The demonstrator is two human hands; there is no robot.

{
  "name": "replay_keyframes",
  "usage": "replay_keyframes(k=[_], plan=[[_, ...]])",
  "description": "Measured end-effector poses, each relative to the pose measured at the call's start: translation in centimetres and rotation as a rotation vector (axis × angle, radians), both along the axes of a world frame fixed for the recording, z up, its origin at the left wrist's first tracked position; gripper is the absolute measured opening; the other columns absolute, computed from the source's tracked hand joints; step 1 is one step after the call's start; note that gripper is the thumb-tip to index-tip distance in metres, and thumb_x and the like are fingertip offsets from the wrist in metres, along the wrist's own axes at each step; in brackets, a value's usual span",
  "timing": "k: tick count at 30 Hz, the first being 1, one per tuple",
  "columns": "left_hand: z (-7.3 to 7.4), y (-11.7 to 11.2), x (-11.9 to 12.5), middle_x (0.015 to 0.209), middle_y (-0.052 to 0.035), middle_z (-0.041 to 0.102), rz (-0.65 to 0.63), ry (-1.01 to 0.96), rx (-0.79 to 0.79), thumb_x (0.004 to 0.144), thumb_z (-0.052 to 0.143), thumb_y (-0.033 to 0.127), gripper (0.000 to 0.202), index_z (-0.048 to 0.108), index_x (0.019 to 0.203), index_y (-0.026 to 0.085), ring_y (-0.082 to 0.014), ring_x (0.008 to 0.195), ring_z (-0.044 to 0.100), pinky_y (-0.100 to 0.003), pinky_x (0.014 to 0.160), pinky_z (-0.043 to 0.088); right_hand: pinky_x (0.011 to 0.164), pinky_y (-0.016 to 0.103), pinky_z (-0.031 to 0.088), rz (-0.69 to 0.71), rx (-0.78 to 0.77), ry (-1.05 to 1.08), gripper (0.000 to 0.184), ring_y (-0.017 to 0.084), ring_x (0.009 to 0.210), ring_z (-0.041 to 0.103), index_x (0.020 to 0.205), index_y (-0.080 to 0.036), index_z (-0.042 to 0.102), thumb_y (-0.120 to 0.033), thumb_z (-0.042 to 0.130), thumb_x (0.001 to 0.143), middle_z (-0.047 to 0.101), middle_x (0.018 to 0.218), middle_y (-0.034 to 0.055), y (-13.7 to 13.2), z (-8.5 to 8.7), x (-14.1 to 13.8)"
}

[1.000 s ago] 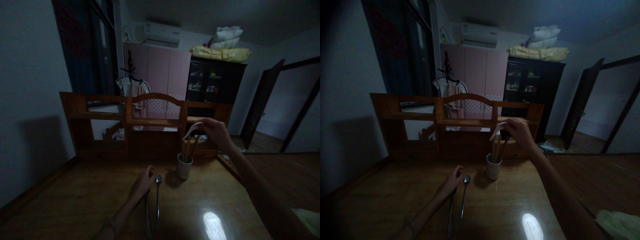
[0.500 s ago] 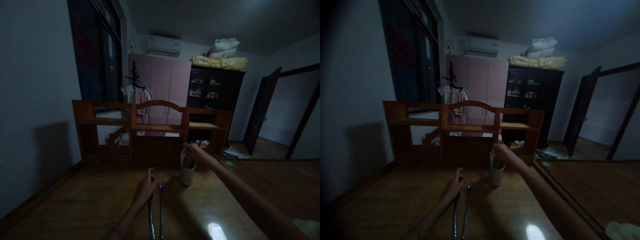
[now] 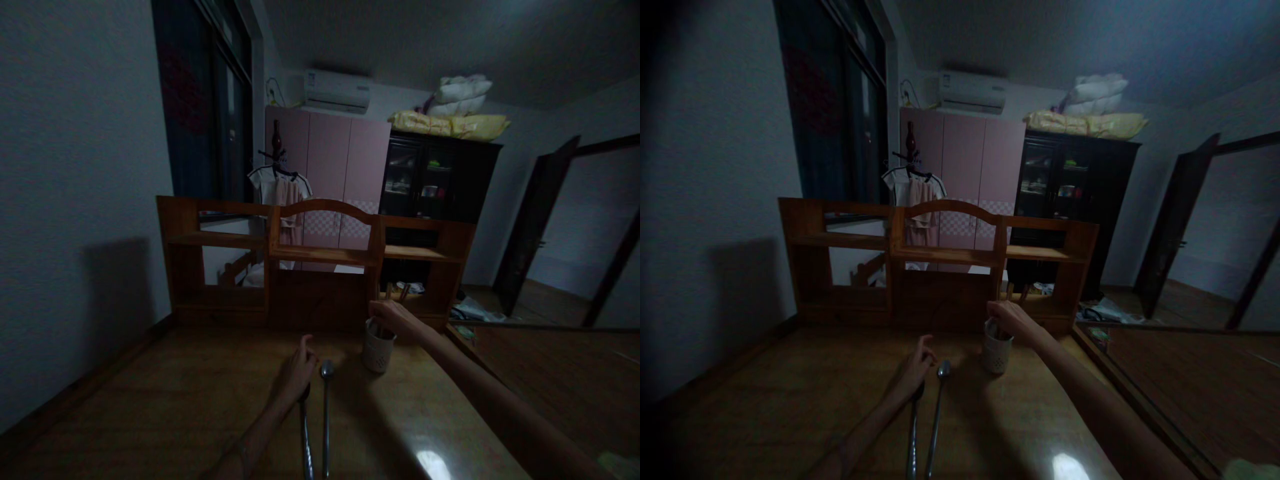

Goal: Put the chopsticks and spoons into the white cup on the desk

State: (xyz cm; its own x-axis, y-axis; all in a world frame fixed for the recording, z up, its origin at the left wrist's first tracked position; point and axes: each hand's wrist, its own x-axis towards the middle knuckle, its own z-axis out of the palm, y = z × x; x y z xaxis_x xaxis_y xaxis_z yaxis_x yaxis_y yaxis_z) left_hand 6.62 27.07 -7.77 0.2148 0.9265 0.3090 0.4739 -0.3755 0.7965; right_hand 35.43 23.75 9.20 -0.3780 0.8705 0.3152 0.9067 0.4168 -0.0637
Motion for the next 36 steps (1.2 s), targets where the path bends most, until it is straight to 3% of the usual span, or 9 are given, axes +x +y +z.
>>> replay_keyframes(k=[12, 20, 25, 36], plan=[[0.56, -0.44, -0.15, 0.088, -0.0020, 0.065, -0.026, 0.015, 0.010, 0.085, 0.037, 0.025, 0.038, 0.042, 0.123, 0.020, -0.0148, 0.084, 0.062, -0.022, 0.077, 0.042, 0.056, 0.022, 0.026, -0.081, -0.006, -0.205, 0.012, 0.014, 0.070, 0.059, 0.085, -0.021, 0.064, -0.014, 0.055, 0.083, 0.066, 0.076, 0.0017, 0.16, -0.41, -0.10], [0.11, -0.22, -0.18, 0.087, -0.0021, 0.065, -0.050, 0.012, 0.005, 0.086, 0.036, 0.026, 0.036, 0.044, 0.120, 0.021, -0.0153, 0.084, 0.061, -0.023, 0.077, 0.042, 0.059, 0.022, 0.029, -0.038, 0.048, -0.255, 0.014, 0.012, 0.071, 0.057, 0.096, -0.018, 0.059, -0.014, 0.048, 0.089, 0.064, 0.083, 0.0032, -0.55, -0.53, -0.34], [0.33, -0.39, -0.07, 0.087, -0.0024, 0.065, -0.034, 0.009, -0.025, 0.085, 0.038, 0.025, 0.036, 0.045, 0.121, 0.021, -0.0158, 0.083, 0.061, -0.024, 0.077, 0.042, 0.060, 0.022, 0.031, -0.044, 0.086, -0.277, 0.014, 0.012, 0.072, 0.056, 0.092, -0.016, 0.059, -0.014, 0.045, 0.089, 0.061, 0.097, 0.0072, -0.62, -0.83, -0.19], [0.66, -0.40, 0.16, 0.088, -0.0021, 0.066, -0.018, 0.032, -0.043, 0.085, 0.040, 0.023, 0.036, 0.046, 0.120, 0.021, -0.0156, 0.086, 0.062, -0.023, 0.079, 0.043, 0.060, 0.023, 0.032, -0.103, 0.108, -0.288, 0.018, 0.014, 0.075, 0.060, 0.088, -0.017, 0.064, -0.021, 0.047, 0.091, 0.061, 0.094, 0.0063, -0.70, -0.61, -0.04]])
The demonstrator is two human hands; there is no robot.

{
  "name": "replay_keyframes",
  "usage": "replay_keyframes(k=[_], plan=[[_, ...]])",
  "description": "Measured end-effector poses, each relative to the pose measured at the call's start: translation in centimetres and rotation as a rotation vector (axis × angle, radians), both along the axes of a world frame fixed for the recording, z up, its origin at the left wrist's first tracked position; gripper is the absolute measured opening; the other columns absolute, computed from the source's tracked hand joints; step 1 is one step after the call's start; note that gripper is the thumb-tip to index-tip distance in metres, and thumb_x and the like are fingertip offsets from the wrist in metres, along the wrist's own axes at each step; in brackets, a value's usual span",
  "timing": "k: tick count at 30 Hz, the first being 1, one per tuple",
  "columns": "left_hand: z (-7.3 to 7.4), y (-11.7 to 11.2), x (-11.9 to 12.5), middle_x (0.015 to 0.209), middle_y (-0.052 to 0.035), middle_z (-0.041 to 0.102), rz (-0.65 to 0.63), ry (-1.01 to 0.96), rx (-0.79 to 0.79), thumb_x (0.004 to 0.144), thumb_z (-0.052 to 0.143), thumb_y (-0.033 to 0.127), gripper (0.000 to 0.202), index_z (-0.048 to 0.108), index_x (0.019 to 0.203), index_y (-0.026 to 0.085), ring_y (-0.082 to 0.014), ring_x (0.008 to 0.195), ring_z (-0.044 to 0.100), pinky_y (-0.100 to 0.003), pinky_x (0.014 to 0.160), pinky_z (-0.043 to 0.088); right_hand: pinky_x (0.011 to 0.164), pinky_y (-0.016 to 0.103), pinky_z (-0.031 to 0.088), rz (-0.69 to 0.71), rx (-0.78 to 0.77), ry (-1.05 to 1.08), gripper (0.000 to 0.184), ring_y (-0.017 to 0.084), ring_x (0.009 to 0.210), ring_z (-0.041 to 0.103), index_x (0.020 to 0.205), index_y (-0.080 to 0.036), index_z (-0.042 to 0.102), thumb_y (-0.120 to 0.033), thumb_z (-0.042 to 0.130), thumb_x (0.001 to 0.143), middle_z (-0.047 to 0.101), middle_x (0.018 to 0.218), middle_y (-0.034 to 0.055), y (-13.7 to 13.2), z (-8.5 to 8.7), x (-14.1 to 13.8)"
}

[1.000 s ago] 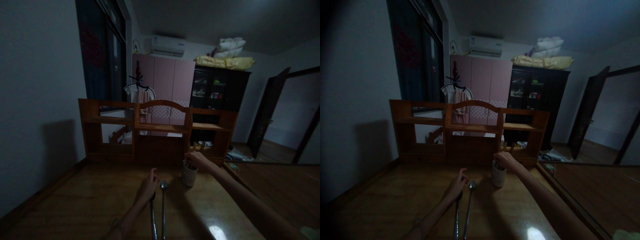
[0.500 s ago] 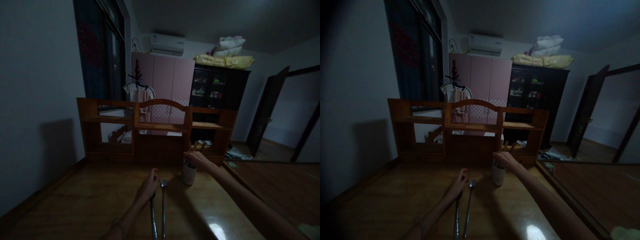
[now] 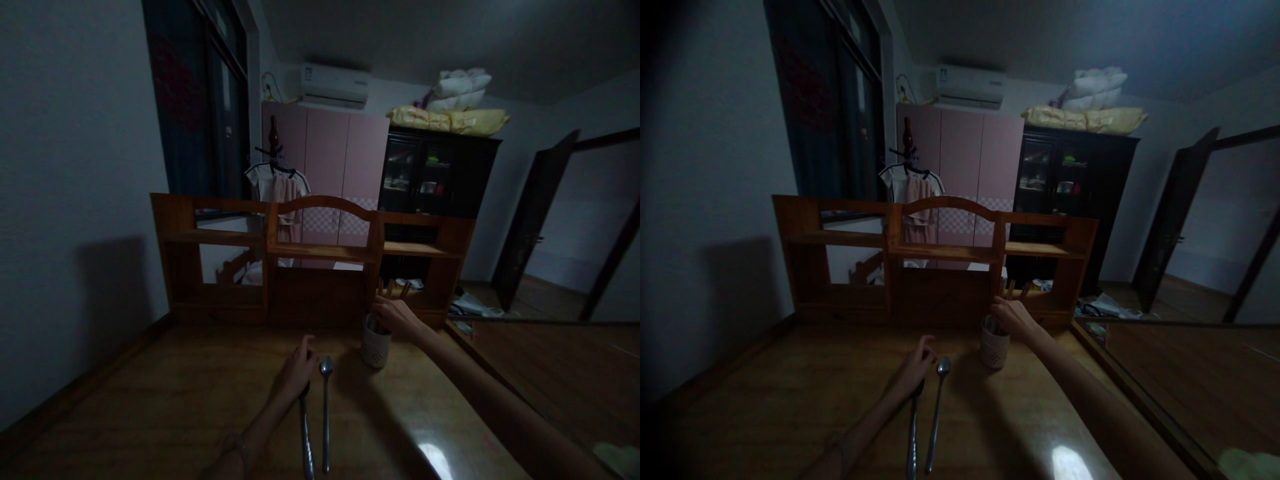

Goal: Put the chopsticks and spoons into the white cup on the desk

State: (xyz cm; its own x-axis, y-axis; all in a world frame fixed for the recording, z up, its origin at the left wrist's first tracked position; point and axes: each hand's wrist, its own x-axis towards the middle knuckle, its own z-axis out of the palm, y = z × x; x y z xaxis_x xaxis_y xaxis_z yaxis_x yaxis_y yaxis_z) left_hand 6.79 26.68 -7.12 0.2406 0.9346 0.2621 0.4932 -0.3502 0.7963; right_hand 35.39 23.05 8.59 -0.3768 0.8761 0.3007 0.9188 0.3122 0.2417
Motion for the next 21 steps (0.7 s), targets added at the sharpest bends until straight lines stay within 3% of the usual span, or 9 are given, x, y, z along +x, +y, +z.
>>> replay_keyframes(k=[5, 9, 12, 14, 17, 19, 21], plan=[[-0.1, 0.1, 0.0, 0.090, -0.0023, 0.066, 0.013, 0.009, -0.002, 0.084, 0.041, 0.022, 0.038, 0.045, 0.121, 0.022, -0.0153, 0.087, 0.062, -0.023, 0.080, 0.043, 0.059, 0.022, 0.032, -0.011, 0.020, 0.026, 0.016, 0.013, 0.072, 0.060, 0.084, -0.018, 0.063, -0.020, 0.048, 0.091, 0.062, 0.093, 0.0046, -0.4, 0.4, -0.1], [-0.3, 0.2, -0.1, 0.090, -0.0022, 0.065, -0.011, -0.005, 0.008, 0.083, 0.041, 0.024, 0.038, 0.045, 0.121, 0.022, -0.0153, 0.086, 0.062, -0.023, 0.079, 0.042, 0.062, 0.021, 0.034, -0.015, 0.064, 0.074, 0.019, 0.013, 0.078, 0.060, 0.095, -0.020, 0.062, -0.023, 0.044, 0.093, 0.061, 0.100, 0.0046, -1.2, 2.0, -0.7], [-0.6, 0.4, -0.1, 0.088, -0.0024, 0.065, -0.026, -0.039, 0.009, 0.083, 0.041, 0.025, 0.036, 0.047, 0.119, 0.021, -0.0162, 0.085, 0.062, -0.024, 0.079, 0.043, 0.066, 0.021, 0.037, 0.017, 0.123, 0.204, 0.022, 0.014, 0.082, 0.059, 0.106, -0.022, 0.060, -0.025, 0.042, 0.094, 0.060, 0.103, 0.0046, -2.1, 3.3, -2.1], [-0.7, 0.5, -0.1, 0.086, -0.0024, 0.065, -0.031, -0.056, 0.005, 0.083, 0.042, 0.026, 0.035, 0.048, 0.117, 0.021, -0.0168, 0.084, 0.062, -0.025, 0.079, 0.043, 0.068, 0.021, 0.038, 0.065, 0.120, 0.321, 0.021, 0.014, 0.082, 0.059, 0.107, -0.022, 0.061, -0.025, 0.046, 0.093, 0.062, 0.101, 0.0045, -2.8, 3.3, -3.7], [-0.7, 0.6, 0.0, 0.082, -0.0019, 0.065, -0.040, -0.076, -0.005, 0.083, 0.042, 0.026, 0.032, 0.051, 0.113, 0.020, -0.0169, 0.081, 0.062, -0.026, 0.076, 0.044, 0.072, 0.023, 0.039, 0.107, -0.031, 0.407, 0.020, 0.016, 0.084, 0.061, 0.104, -0.023, 0.064, -0.025, 0.052, 0.089, 0.065, 0.098, 0.0047, -3.6, 0.9, -6.6], [-0.6, 0.6, 0.1, 0.080, -0.0014, 0.065, -0.039, -0.089, -0.012, 0.082, 0.042, 0.023, 0.030, 0.053, 0.110, 0.020, -0.0167, 0.078, 0.063, -0.026, 0.075, 0.044, 0.074, 0.024, 0.039, 0.056, -0.177, 0.450, 0.019, 0.019, 0.088, 0.062, 0.100, -0.022, 0.066, -0.023, 0.055, 0.085, 0.067, 0.097, 0.0056, -3.8, -1.9, -8.4], [-0.5, 0.6, 0.1, 0.078, -0.0013, 0.065, -0.027, -0.100, -0.017, 0.081, 0.043, 0.021, 0.029, 0.055, 0.108, 0.020, -0.0167, 0.078, 0.063, -0.026, 0.075, 0.045, 0.070, 0.025, 0.041, 0.012, -0.224, 0.470, 0.022, 0.023, 0.086, 0.064, 0.100, -0.019, 0.067, -0.025, 0.061, 0.080, 0.069, 0.094, 0.0084, -3.6, -4.8, -9.9]])
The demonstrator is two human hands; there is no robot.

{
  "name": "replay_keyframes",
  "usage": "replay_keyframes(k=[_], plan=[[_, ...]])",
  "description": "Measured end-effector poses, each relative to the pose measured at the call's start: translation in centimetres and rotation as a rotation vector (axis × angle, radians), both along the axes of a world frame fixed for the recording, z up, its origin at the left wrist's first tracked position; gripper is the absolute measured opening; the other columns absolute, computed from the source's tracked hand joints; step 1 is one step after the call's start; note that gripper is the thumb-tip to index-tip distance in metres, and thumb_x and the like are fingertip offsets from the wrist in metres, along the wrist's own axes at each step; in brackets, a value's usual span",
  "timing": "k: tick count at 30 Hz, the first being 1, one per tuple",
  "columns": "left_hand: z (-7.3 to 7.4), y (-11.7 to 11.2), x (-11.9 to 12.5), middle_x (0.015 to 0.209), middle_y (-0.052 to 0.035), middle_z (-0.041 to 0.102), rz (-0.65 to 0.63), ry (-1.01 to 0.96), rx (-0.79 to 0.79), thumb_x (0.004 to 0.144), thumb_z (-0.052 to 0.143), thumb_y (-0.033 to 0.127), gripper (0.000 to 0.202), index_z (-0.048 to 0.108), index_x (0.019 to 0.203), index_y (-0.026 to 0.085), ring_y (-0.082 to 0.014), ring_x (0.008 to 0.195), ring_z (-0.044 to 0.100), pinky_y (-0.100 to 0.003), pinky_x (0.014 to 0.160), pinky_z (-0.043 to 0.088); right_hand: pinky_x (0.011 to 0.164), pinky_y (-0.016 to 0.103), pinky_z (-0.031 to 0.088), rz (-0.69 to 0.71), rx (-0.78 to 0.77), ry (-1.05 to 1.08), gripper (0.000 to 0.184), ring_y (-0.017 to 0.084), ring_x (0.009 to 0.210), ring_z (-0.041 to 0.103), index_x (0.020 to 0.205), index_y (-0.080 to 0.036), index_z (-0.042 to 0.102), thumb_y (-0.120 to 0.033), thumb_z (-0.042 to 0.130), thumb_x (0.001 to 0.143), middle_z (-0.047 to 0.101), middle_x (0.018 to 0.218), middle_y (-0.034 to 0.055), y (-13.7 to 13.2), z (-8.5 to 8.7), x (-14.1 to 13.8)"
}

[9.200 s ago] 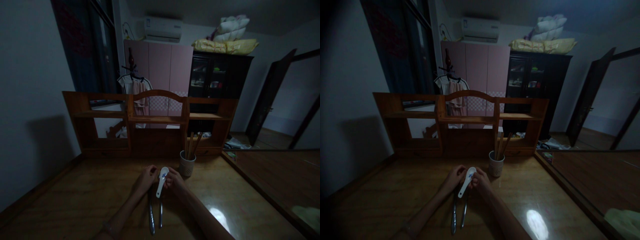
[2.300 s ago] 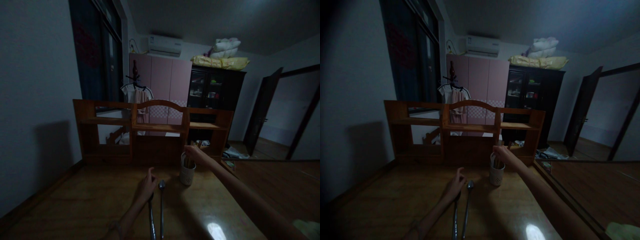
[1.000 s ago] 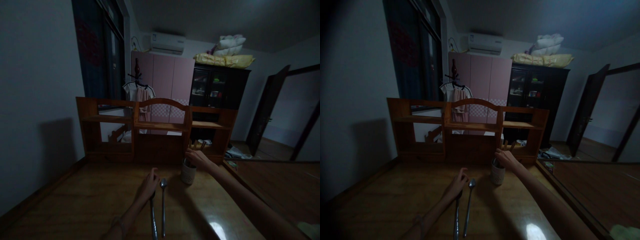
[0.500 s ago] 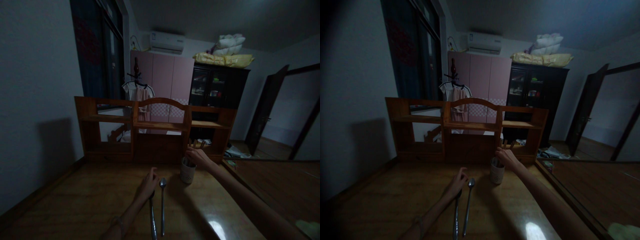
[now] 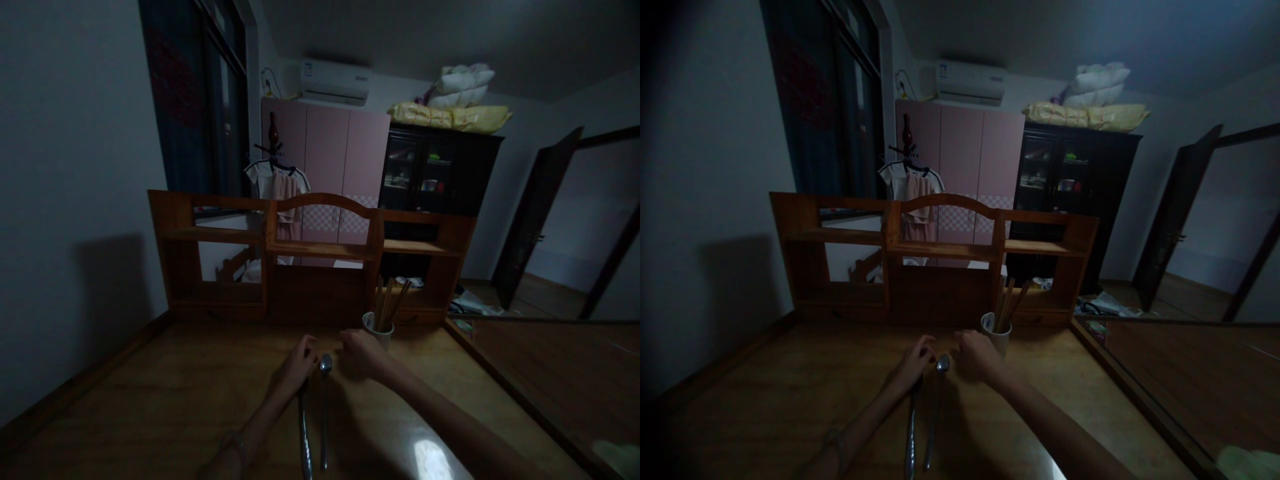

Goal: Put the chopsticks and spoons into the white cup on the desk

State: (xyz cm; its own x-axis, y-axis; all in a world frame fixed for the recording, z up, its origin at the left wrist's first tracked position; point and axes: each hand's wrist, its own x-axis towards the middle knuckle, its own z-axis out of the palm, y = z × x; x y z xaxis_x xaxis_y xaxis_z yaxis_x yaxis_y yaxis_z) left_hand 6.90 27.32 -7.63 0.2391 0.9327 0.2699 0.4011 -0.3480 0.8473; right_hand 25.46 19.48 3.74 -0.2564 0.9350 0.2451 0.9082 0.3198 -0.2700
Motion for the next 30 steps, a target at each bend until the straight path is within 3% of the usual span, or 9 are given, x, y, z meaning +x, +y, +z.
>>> replay_keyframes(k=[2, 5, 9, 13, 17, 21, 25, 27, 30], plan=[[0.2, 0.0, -0.1, 0.078, -0.0017, 0.066, 0.018, -0.011, -0.006, 0.080, 0.043, 0.019, 0.029, 0.055, 0.107, 0.020, -0.0170, 0.079, 0.063, -0.027, 0.076, 0.045, 0.070, 0.026, 0.042, -0.028, -0.025, 0.029, 0.029, 0.024, 0.089, 0.065, 0.107, -0.017, 0.066, -0.026, 0.062, 0.079, 0.070, 0.093, 0.0103, 0.6, -2.4, -1.2], [0.4, -0.1, -0.2, 0.080, -0.0028, 0.068, 0.042, -0.027, -0.015, 0.082, 0.042, 0.019, 0.029, 0.056, 0.108, 0.020, -0.0174, 0.079, 0.065, -0.028, 0.076, 0.046, 0.068, 0.025, 0.043, -0.058, -0.054, 0.092, 0.024, 0.023, 0.086, 0.066, 0.102, -0.016, 0.067, -0.024, 0.058, 0.082, 0.071, 0.089, 0.0102, 1.8, -4.5, -2.3], [0.8, -0.2, -0.4, 0.080, -0.0034, 0.068, 0.063, -0.046, -0.031, 0.082, 0.043, 0.020, 0.028, 0.056, 0.107, 0.020, -0.0177, 0.079, 0.066, -0.028, 0.075, 0.048, 0.066, 0.023, 0.043, -0.073, -0.070, 0.180, 0.014, 0.021, 0.082, 0.067, 0.086, -0.014, 0.069, -0.017, 0.060, 0.076, 0.072, 0.087, 0.0087, 2.8, -5.4, -2.4], [0.9, 0.0, -0.3, 0.077, -0.0033, 0.068, 0.063, -0.073, -0.047, 0.082, 0.042, 0.023, 0.027, 0.056, 0.105, 0.020, -0.0178, 0.076, 0.066, -0.027, 0.071, 0.050, 0.057, 0.020, 0.042, -0.066, -0.082, 0.250, 0.014, 0.018, 0.073, 0.067, 0.075, -0.015, 0.066, -0.006, 0.057, 0.069, 0.071, 0.077, 0.0054, 2.1, -5.0, -1.7], [0.3, 0.5, -0.4, 0.075, -0.0029, 0.067, 0.029, -0.107, -0.043, 0.084, 0.038, 0.023, 0.028, 0.054, 0.106, 0.019, -0.0172, 0.073, 0.065, -0.026, 0.068, 0.050, 0.056, 0.019, 0.042, -0.057, 0.001, 0.316, 0.015, 0.016, 0.070, 0.065, 0.079, -0.017, 0.061, -0.009, 0.049, 0.077, 0.070, 0.076, 0.0031, -0.3, -1.8, -0.3], [-0.3, 1.0, -0.4, 0.074, -0.0027, 0.065, 0.003, -0.128, -0.039, 0.082, 0.038, 0.023, 0.029, 0.053, 0.106, 0.019, -0.0167, 0.071, 0.065, -0.026, 0.066, 0.049, 0.056, 0.021, 0.046, -0.085, 0.197, 0.515, 0.015, 0.016, 0.065, 0.065, 0.089, -0.019, 0.060, -0.026, 0.047, 0.086, 0.068, 0.073, 0.0029, -3.4, 4.7, 3.5], [-0.5, 1.1, -0.5, 0.073, -0.0024, 0.065, -0.001, -0.135, -0.047, 0.081, 0.040, 0.025, 0.029, 0.053, 0.106, 0.019, -0.0168, 0.071, 0.065, -0.026, 0.066, 0.049, 0.061, 0.025, 0.051, -0.228, 0.410, 0.684, 0.025, 0.018, 0.066, 0.068, 0.097, -0.018, 0.065, -0.035, 0.051, 0.085, 0.071, 0.078, 0.0051, -5.5, 10.4, 9.6], [-0.4, 1.1, -0.5, 0.073, -0.0023, 0.065, -0.010, -0.138, -0.044, 0.081, 0.040, 0.027, 0.029, 0.053, 0.106, 0.018, -0.0171, 0.071, 0.065, -0.026, 0.065, 0.049, 0.064, 0.027, 0.052, -0.275, 0.459, 0.693, 0.029, 0.019, 0.068, 0.069, 0.100, -0.018, 0.066, -0.037, 0.052, 0.084, 0.072, 0.082, 0.0062, -5.8, 11.8, 12.5], [-0.5, 1.0, -0.4, 0.074, -0.0019, 0.065, -0.014, -0.139, -0.034, 0.081, 0.040, 0.029, 0.030, 0.052, 0.106, 0.019, -0.0171, 0.070, 0.064, -0.026, 0.065, 0.049, 0.060, 0.027, 0.052, -0.330, 0.440, 0.696, 0.032, 0.020, 0.065, 0.069, 0.098, -0.016, 0.067, -0.039, 0.054, 0.081, 0.072, 0.079, 0.0078, -5.8, 12.4, 15.7]])
